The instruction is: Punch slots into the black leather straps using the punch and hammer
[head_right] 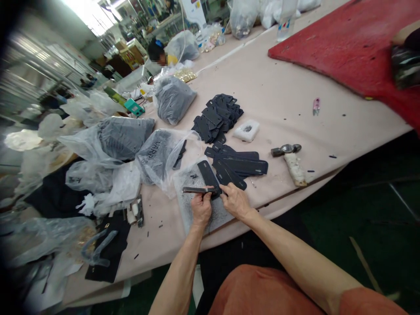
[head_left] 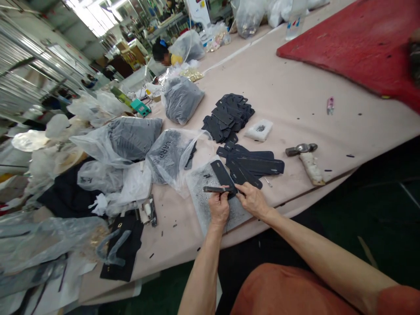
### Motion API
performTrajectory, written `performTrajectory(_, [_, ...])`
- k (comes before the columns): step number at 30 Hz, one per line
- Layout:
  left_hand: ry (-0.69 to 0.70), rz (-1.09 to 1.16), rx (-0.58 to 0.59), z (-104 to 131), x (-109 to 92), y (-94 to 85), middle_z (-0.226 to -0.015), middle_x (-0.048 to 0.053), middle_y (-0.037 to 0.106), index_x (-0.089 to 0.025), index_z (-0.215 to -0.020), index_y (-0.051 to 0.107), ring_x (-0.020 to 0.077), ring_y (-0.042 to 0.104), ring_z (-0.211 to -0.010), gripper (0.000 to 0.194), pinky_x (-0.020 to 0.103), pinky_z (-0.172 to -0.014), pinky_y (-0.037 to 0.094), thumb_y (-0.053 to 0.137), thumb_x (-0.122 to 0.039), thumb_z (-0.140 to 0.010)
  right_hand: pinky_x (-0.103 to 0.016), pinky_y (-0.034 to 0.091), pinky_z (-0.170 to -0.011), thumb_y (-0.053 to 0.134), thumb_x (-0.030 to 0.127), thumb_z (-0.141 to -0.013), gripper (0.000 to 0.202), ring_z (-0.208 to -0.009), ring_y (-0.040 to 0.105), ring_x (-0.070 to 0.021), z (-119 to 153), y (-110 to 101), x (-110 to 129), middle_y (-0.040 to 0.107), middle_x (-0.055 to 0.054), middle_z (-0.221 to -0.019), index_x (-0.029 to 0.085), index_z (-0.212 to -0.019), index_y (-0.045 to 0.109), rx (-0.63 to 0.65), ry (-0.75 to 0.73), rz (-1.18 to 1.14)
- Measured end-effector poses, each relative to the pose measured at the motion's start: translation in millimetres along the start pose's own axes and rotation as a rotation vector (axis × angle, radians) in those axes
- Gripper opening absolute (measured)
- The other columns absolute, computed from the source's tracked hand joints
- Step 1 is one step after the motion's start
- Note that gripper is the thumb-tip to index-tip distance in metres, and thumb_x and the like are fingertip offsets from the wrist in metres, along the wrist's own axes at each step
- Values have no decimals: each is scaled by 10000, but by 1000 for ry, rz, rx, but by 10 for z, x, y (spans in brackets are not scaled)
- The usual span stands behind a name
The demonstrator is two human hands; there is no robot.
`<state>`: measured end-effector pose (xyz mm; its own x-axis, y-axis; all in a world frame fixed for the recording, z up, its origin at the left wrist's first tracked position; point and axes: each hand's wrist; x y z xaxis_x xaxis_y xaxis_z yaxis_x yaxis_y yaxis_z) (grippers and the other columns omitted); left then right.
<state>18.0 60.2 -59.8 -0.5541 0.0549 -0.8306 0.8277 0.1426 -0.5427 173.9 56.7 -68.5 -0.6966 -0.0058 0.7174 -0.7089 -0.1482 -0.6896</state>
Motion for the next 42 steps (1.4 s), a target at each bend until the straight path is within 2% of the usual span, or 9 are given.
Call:
performTrajectory(7, [4, -36, 5, -13, -7, 9, -973, 64, 741, -203, -964, 698, 212, 688, -946, 214, 377, -890, 556, 524, -305, -893, -254, 458, -866, 510, 273, -909, 414, -976, 610, -187, -5, -41, 12, 638, -65, -1028, 225, -1312, 590, 51, -1, -9])
performTrajectory(17, [79, -91, 22, -19, 7, 21, -989, 69, 743, -202, -958, 707, 215, 690, -953, 201, 397, -906, 552, 530, -270, -889, -257, 458, -837, 471, 287, -926, 422, -947, 609, -186, -6, -62, 12, 630, -68, -1030, 235, -1333, 571, 78, 1, 1])
performTrajectory(23, [65, -148, 0, -24, -12, 39, -991, 68, 744, -209, -981, 702, 217, 691, -953, 211, 381, -895, 551, 514, -259, -898, -258, 459, -812, 470, 291, -925, 431, -933, 609, -189, -5, -49, 11, 626, -68, -1044, 234, -1341, 562, 67, -5, 1])
performTrajectory(36, [157, -307, -34, -15, -12, 183, -986, 85, 743, -179, -991, 676, 212, 698, -947, 221, 342, -858, 545, 474, -223, -911, -285, 469, -817, 472, 259, -909, 432, -920, 613, -200, 16, -95, 30, 617, -78, -1047, 211, -1328, 565, 95, -26, -40])
performTrajectory(39, [153, -305, -42, -14, 6, 185, -993, 80, 743, -181, -991, 674, 210, 699, -956, 216, 344, -867, 543, 476, -212, -912, -282, 472, -852, 487, 237, -899, 384, -940, 608, -190, 74, -264, -49, 627, -74, -1046, 199, -1262, 605, -7, -87, -121])
performTrajectory(42, [180, -282, -51, -20, 33, 180, -973, 70, 745, -179, -993, 671, 205, 703, -931, 202, 340, -854, 548, 495, -198, -897, -328, 476, -885, 483, 267, -911, 338, -964, 596, -214, 151, -641, -347, 627, -97, -1071, 178, -1208, 617, -320, -70, -56])
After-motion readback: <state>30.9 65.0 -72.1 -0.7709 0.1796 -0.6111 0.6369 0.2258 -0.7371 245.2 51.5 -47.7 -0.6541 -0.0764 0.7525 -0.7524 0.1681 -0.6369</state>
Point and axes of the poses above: each hand's wrist, its own z-axis away from the middle knuckle, its own y-axis out of the palm, x = y × z
